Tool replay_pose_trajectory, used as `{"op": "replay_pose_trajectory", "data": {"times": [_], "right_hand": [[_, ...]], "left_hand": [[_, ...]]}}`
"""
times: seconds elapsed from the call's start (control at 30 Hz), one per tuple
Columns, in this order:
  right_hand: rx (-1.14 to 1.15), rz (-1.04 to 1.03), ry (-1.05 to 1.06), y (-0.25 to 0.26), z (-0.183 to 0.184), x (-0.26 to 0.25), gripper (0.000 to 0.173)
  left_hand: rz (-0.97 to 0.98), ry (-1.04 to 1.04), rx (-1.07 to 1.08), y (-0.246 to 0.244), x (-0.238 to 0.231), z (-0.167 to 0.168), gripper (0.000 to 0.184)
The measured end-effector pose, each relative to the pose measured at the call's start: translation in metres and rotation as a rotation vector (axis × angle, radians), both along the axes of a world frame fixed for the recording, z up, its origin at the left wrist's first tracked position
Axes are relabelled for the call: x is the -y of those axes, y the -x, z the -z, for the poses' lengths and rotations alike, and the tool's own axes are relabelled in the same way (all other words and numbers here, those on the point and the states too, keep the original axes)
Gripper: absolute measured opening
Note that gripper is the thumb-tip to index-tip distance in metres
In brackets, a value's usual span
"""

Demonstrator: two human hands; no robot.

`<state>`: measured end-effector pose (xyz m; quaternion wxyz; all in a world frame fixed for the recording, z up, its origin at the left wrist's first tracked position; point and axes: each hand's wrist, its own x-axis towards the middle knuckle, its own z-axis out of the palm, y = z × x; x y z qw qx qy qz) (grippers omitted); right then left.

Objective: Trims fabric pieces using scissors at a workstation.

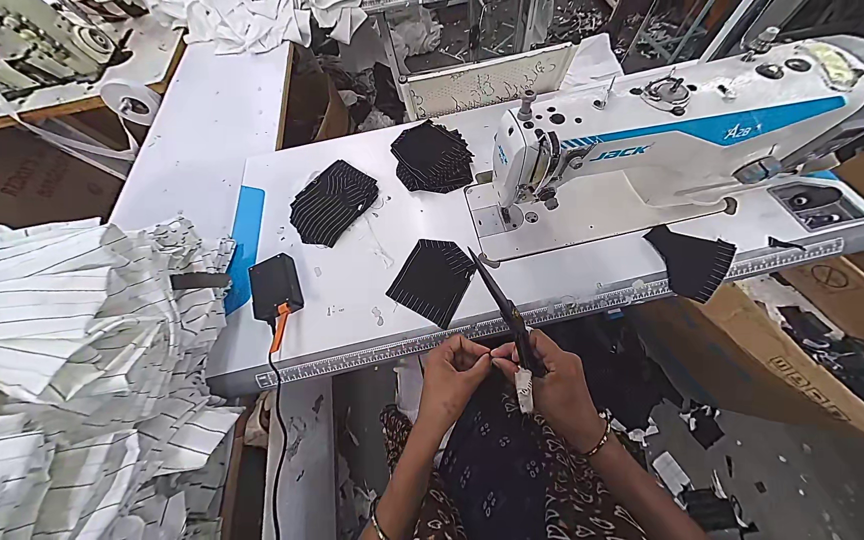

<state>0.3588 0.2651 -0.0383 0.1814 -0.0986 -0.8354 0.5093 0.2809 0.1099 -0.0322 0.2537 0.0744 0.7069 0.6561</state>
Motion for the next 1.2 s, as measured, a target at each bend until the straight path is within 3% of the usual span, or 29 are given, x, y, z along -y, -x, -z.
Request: {"op": "replay_pose_trajectory", "data": {"times": [0.53, 0.7, 0.8, 0.87, 0.97, 1.07, 1.2], "right_hand": [[0.022, 0.005, 0.167, -0.003, 0.003, 0.003, 0.014], [0.039, 0.056, 0.202, -0.005, 0.001, -0.005, 0.015], [0.076, 0.112, 0.254, -0.011, -0.002, -0.011, 0.018], [0.120, 0.132, 0.335, -0.017, -0.001, -0.015, 0.019], [0.185, 0.128, 0.455, -0.024, 0.001, -0.016, 0.016], [0.300, 0.119, 0.474, -0.027, 0.002, -0.009, 0.021], [0.431, 0.051, 0.480, -0.032, 0.000, 0.005, 0.029]], "left_hand": [[-0.031, 0.078, 0.021, 0.002, -0.005, 0.007, 0.007], [0.160, 0.127, -0.249, 0.013, 0.008, 0.012, 0.019], [0.068, 0.334, -0.568, 0.045, 0.025, 0.020, 0.023], [-0.062, 0.478, -0.639, 0.076, 0.038, 0.024, 0.024], [-0.174, 0.617, -0.574, 0.119, 0.045, 0.032, 0.028], [-0.091, 0.647, -0.520, 0.150, 0.041, 0.040, 0.041], [0.044, 0.666, -0.453, 0.157, 0.028, 0.041, 0.033]]}}
